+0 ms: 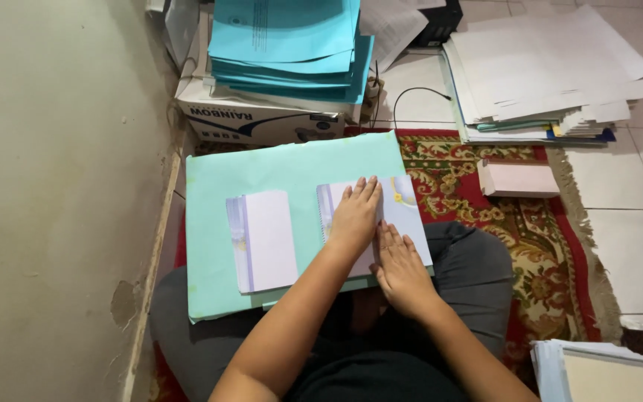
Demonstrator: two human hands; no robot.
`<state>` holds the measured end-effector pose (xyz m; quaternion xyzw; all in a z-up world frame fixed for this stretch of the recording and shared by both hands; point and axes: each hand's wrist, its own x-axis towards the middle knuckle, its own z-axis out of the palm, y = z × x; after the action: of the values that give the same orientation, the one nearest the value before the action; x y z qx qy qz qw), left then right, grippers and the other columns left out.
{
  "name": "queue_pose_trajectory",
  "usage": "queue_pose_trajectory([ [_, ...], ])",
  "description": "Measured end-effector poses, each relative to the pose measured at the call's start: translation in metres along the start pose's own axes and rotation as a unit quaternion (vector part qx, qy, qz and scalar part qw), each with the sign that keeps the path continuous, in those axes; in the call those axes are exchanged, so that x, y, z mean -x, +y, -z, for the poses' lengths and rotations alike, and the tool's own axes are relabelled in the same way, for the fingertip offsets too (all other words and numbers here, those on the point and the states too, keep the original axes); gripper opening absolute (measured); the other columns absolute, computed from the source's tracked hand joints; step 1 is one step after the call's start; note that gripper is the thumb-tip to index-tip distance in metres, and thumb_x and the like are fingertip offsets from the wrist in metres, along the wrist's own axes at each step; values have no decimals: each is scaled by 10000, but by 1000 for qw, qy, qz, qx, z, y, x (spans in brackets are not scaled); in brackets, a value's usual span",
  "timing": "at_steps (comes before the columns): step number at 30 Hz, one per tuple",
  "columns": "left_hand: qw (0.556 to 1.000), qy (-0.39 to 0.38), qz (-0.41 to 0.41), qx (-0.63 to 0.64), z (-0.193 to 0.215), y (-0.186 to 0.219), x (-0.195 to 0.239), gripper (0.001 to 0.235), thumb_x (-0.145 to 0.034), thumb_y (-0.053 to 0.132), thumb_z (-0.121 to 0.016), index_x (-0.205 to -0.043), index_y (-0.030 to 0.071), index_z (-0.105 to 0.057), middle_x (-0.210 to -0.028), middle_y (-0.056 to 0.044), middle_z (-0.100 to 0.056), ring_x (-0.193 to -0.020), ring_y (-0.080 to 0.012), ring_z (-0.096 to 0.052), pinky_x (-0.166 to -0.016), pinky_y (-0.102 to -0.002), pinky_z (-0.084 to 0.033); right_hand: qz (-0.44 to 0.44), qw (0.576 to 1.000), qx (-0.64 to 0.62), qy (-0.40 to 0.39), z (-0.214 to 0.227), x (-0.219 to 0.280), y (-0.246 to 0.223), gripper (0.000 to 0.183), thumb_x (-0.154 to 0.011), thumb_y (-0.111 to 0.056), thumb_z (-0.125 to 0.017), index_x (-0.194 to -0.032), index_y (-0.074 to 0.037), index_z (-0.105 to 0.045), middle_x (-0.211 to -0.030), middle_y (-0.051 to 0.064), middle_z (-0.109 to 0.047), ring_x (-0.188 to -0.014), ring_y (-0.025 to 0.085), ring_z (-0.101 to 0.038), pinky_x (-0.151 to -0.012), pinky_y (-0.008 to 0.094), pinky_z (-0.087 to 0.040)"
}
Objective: A person sits on the floor and manually inspects paper booklets by flipping through their pages and aligning them on a surface.
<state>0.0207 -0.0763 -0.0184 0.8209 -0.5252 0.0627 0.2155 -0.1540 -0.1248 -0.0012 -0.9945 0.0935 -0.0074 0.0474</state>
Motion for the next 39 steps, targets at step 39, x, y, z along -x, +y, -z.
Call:
queue_pose_trajectory([
  [39, 983, 156, -70, 68, 106, -17, 111, 430, -823, 161, -673, -1251, 133, -680, -1316, -110, -665, -1251, -371, -611, -1083, -608, -380, -60, 926, -362, -92, 35, -4, 15, 787, -1033, -418, -470, -1662, -223, -38, -1680, 199, -117, -1552, 355, -63, -1221, 525, 56],
])
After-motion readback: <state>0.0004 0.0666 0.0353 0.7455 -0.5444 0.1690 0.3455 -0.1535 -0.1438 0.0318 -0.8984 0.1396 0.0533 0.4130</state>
